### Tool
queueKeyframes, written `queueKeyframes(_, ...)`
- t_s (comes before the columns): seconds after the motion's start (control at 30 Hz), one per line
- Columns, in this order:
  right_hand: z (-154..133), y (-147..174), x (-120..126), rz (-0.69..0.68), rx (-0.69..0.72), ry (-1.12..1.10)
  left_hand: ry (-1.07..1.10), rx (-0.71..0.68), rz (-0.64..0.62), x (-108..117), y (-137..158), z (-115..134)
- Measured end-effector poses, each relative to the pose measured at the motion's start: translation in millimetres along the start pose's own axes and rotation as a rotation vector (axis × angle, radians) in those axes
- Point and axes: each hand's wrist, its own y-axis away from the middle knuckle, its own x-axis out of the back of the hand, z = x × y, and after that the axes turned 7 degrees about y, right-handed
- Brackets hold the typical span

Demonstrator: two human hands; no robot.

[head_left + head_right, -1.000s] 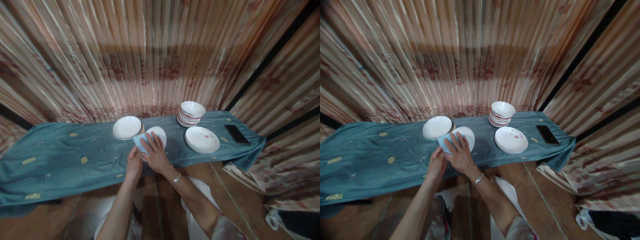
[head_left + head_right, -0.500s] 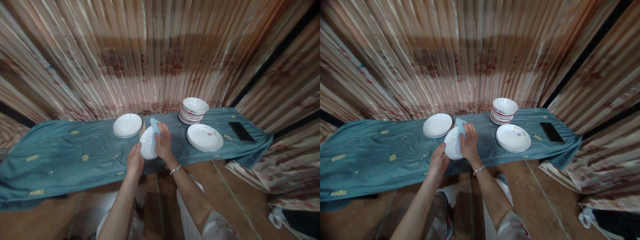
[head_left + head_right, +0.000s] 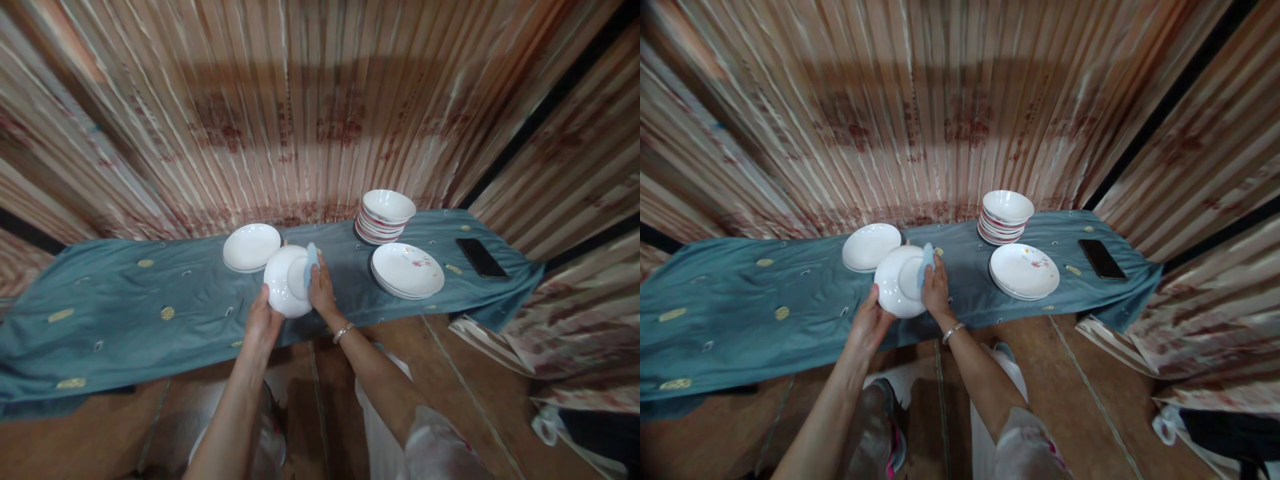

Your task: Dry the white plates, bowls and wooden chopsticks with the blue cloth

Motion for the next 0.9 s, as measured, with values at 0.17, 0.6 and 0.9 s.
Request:
queueKeyframes(0.17,-1,21,4,-0.045,0.032,0.067,0.049,0.033,-0.003,0,-2,-1)
queueKeyframes(0.6,-30,70,33,-0.218,0.331,0.263,0.049,0.021,-0.007,-6,0,-5)
queueKeyframes(0.9,-42,52,44,-0.170,0.511,0.317,-0.142,-0.063,-0.104,-20,13,-17)
